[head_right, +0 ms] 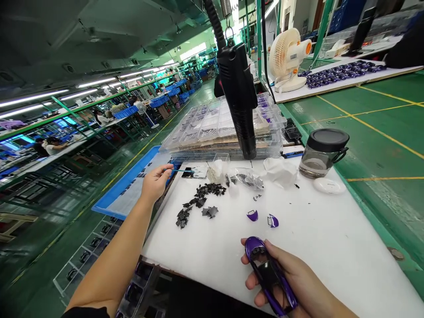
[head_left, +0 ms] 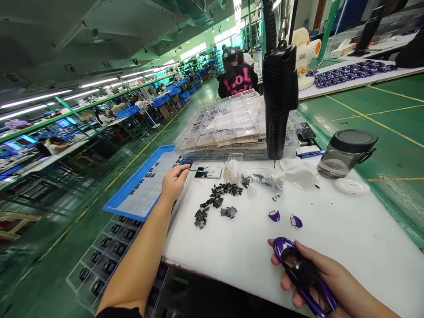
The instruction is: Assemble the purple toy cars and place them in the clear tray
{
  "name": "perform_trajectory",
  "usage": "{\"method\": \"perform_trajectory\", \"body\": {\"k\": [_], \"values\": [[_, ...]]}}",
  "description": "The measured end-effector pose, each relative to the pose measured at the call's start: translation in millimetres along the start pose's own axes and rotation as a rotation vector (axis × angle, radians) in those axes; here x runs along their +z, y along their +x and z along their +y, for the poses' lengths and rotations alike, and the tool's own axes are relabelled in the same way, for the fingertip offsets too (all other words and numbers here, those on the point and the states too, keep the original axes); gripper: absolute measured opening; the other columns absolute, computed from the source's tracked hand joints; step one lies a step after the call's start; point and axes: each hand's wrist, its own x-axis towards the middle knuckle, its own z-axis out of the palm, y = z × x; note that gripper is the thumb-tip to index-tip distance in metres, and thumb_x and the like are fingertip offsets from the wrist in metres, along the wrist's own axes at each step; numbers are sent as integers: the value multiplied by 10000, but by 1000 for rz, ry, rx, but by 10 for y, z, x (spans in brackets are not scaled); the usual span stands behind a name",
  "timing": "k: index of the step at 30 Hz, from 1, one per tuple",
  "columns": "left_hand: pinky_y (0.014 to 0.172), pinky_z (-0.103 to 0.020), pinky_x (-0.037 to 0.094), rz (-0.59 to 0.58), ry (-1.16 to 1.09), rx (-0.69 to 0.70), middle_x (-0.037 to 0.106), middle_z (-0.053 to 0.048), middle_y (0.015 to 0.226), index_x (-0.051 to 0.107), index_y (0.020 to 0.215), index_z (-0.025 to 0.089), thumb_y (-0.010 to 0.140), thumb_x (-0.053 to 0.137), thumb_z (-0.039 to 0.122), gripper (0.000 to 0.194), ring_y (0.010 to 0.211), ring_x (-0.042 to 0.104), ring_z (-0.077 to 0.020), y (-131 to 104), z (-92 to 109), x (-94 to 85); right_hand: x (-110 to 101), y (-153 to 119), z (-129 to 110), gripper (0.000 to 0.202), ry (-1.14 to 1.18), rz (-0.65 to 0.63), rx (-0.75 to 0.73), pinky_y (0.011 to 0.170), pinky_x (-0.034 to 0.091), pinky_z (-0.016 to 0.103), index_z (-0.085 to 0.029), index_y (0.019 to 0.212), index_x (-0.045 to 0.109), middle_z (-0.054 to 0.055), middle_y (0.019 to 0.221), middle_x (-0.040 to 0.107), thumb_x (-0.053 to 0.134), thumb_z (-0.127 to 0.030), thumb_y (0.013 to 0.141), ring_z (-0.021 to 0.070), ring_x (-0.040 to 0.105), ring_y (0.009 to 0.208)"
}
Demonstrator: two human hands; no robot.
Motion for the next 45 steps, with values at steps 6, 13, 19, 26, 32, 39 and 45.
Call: {"method": "perform_trajectory", "body": {"k": [6,13,19,26,32,39,45], "values": [[872,-367,501,-106,101,149,675,-74,1066,726,1063,198,884,572,424,326,958,625,-270,-21,319,-182,-29,22,11,429,-26,-48,-13,553,534,295,-81,1029,679,140,833,705,523,-471,941,198,644,633],[717,-307,529,172,-91,252,690,-67,863,718,954,169,896,706,388,227,738,642,-203,-181,504,-384,-99,59,52,402,30,-117,-50,588,550,326,-127,1102,658,117,1007,687,574,-472,913,200,644,717],[544,-257,517,369,-465,389,625,-37,708,663,792,147,853,780,469,348,627,623,-181,-234,982,-177,-178,126,70,493,-7,-182,-23,612,549,314,-84,1120,651,154,938,695,525,-519,926,213,668,722],[464,-342,460,294,-622,517,565,-22,570,673,673,194,756,850,543,400,498,543,-215,-346,1727,518,-223,202,72,434,93,-237,-47,653,590,367,-102,1178,610,143,1007,661,461,-450,966,234,680,803],[440,-341,442,208,-634,445,534,-6,589,640,691,204,823,807,521,381,484,521,-191,-697,1868,921,-209,219,52,436,123,-305,-50,644,603,371,-61,1039,607,137,930,628,354,-414,1009,212,679,759],[420,-316,449,136,-625,432,533,10,569,592,674,172,849,789,484,408,456,513,-172,-862,1730,1104,-205,230,41,452,105,-298,-32,668,610,379,-45,986,619,149,985,617,336,-397,1014,213,677,779],[445,-315,474,124,-595,473,570,11,593,619,691,173,863,787,452,368,476,527,-168,-871,1712,1148,-186,204,4,496,90,-301,-15,659,611,356,-44,923,623,129,783,641,274,-380,1030,193,674,708]]}}
